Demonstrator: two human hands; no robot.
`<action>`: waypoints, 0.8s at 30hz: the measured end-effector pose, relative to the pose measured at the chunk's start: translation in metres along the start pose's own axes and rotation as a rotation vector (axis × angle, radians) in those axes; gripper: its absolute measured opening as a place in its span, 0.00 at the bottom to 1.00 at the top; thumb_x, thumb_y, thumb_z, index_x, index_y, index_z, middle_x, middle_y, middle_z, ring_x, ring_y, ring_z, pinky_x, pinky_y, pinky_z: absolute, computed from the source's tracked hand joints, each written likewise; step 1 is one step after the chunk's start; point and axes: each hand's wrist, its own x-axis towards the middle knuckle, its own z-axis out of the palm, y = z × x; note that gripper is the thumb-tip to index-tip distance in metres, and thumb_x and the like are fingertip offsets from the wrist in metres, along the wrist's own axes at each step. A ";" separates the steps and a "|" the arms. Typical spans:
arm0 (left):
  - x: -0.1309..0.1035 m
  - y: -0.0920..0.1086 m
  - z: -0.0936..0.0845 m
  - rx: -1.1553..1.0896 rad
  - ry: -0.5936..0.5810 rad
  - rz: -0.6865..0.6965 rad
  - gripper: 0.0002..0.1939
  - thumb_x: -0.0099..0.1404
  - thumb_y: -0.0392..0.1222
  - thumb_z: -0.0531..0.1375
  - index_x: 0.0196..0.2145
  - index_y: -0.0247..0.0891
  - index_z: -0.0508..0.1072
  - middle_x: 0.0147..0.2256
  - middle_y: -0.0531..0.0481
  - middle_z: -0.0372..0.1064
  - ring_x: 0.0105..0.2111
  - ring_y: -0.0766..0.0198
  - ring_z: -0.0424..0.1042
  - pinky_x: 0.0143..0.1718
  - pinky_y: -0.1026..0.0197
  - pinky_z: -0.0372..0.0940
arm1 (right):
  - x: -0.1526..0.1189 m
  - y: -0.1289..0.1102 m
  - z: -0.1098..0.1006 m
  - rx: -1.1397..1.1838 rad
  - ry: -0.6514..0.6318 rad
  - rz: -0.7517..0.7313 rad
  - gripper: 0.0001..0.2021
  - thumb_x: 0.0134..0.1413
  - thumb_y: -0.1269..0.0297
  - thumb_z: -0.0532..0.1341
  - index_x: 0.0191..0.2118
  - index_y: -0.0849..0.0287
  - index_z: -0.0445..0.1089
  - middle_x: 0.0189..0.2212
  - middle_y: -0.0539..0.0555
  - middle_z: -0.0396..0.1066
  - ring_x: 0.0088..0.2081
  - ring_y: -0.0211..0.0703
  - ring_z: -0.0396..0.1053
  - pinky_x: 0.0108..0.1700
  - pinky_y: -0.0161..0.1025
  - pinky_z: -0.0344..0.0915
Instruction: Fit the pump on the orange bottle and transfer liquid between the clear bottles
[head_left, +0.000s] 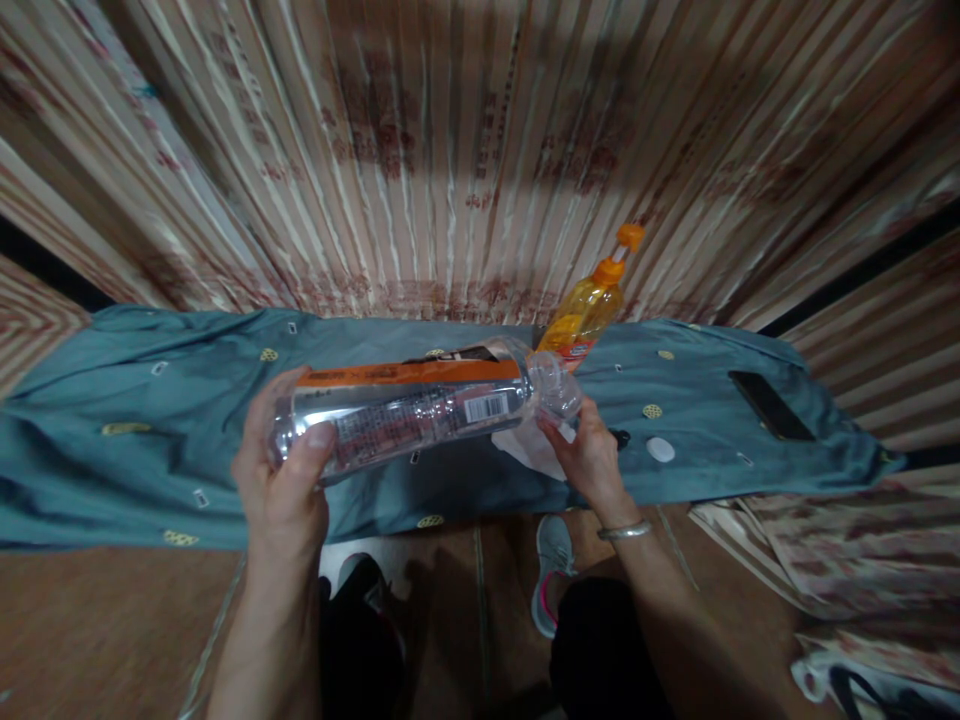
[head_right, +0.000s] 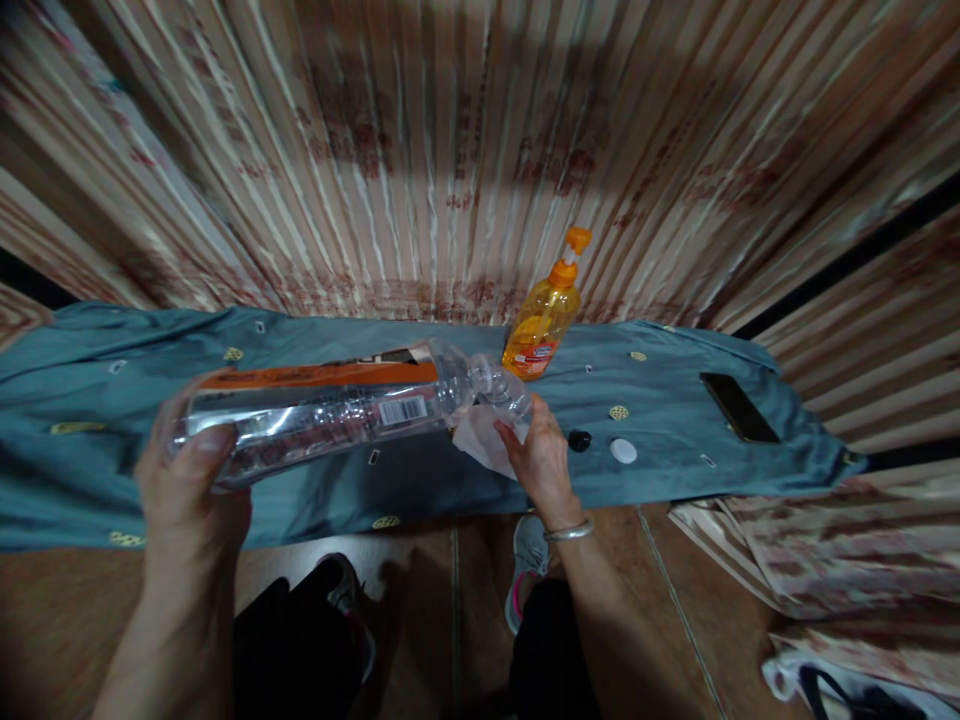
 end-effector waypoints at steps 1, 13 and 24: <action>0.000 0.001 0.001 -0.065 0.024 -0.049 0.29 0.53 0.58 0.66 0.50 0.45 0.79 0.43 0.47 0.77 0.42 0.50 0.76 0.49 0.45 0.70 | 0.000 0.000 0.000 0.001 -0.001 0.001 0.30 0.63 0.38 0.56 0.55 0.61 0.66 0.42 0.64 0.78 0.44 0.57 0.77 0.43 0.50 0.73; -0.002 0.005 0.001 -0.126 0.018 -0.076 0.27 0.53 0.55 0.68 0.49 0.44 0.79 0.44 0.49 0.76 0.45 0.50 0.75 0.52 0.46 0.68 | 0.000 -0.001 0.000 0.008 -0.008 0.012 0.33 0.62 0.35 0.53 0.55 0.62 0.65 0.41 0.65 0.78 0.43 0.57 0.77 0.43 0.50 0.73; 0.000 0.010 0.004 -0.181 0.054 -0.126 0.27 0.48 0.55 0.70 0.45 0.46 0.81 0.42 0.50 0.77 0.43 0.50 0.75 0.53 0.44 0.67 | 0.001 -0.002 -0.001 0.015 -0.012 0.012 0.31 0.63 0.38 0.55 0.54 0.62 0.66 0.41 0.65 0.78 0.43 0.58 0.77 0.43 0.51 0.73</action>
